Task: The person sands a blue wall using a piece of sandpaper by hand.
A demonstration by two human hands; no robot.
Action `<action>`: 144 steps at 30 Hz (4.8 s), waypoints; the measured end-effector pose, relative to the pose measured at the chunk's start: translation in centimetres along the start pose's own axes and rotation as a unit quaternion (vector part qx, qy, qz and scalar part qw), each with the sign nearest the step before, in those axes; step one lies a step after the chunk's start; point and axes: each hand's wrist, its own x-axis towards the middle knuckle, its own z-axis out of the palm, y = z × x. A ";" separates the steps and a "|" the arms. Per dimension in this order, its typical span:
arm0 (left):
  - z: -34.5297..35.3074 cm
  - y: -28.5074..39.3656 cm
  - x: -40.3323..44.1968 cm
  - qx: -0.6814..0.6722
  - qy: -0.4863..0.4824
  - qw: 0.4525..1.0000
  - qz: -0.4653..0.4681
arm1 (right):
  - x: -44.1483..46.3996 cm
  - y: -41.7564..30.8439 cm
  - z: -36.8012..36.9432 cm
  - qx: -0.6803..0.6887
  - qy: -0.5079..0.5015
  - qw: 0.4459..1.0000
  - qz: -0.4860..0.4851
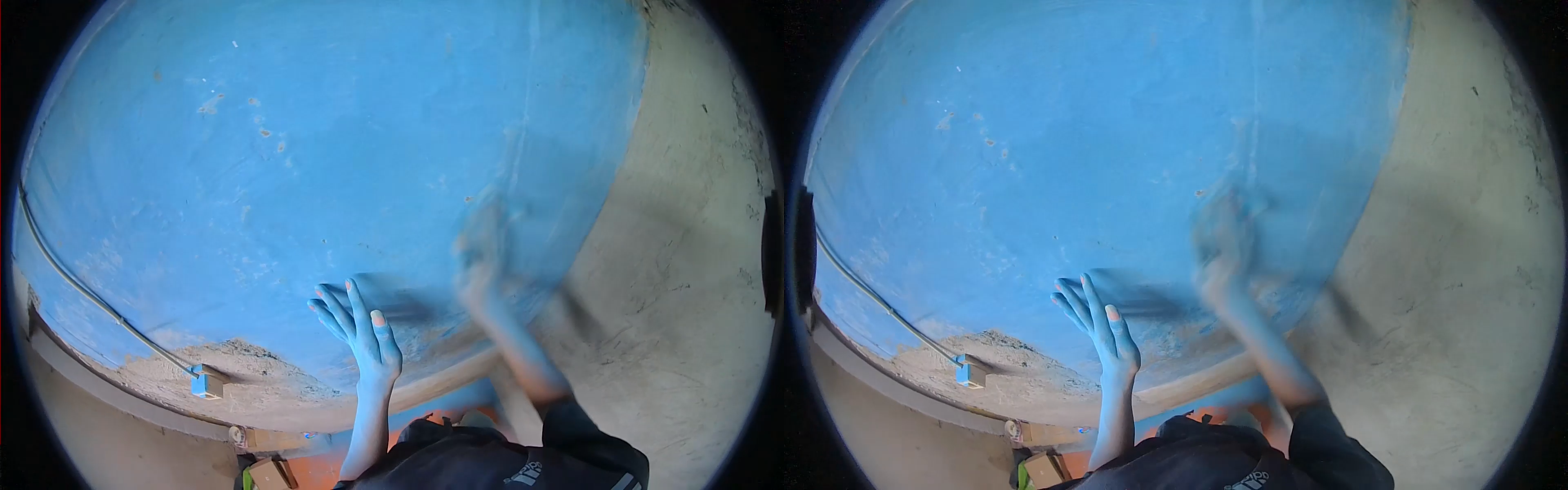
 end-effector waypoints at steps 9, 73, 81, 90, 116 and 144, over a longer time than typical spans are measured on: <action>1.1 1.0 0.1 0.024 -0.009 1.000 0.002 | 2.9 8.1 -2.7 -0.045 -0.130 0.940 -0.311; 0.3 1.8 -0.7 0.097 -0.060 0.994 0.001 | -6.6 2.4 -1.0 -0.101 -0.162 0.977 -0.092; 1.2 1.7 -0.6 0.087 -0.101 0.991 0.019 | -11.0 1.7 0.3 -0.060 -0.242 0.952 -0.176; 2.0 1.1 -0.4 0.044 -0.128 0.991 -0.008 | -9.5 2.8 1.4 -0.016 -0.100 0.986 -0.130; 2.1 1.1 -0.9 0.080 -0.142 0.987 -0.003 | -9.7 6.4 1.1 -0.042 -0.010 0.990 0.138; 7.6 5.3 -0.8 0.096 -0.146 0.984 0.026 | -8.8 12.7 -2.7 -0.088 -0.036 0.995 0.040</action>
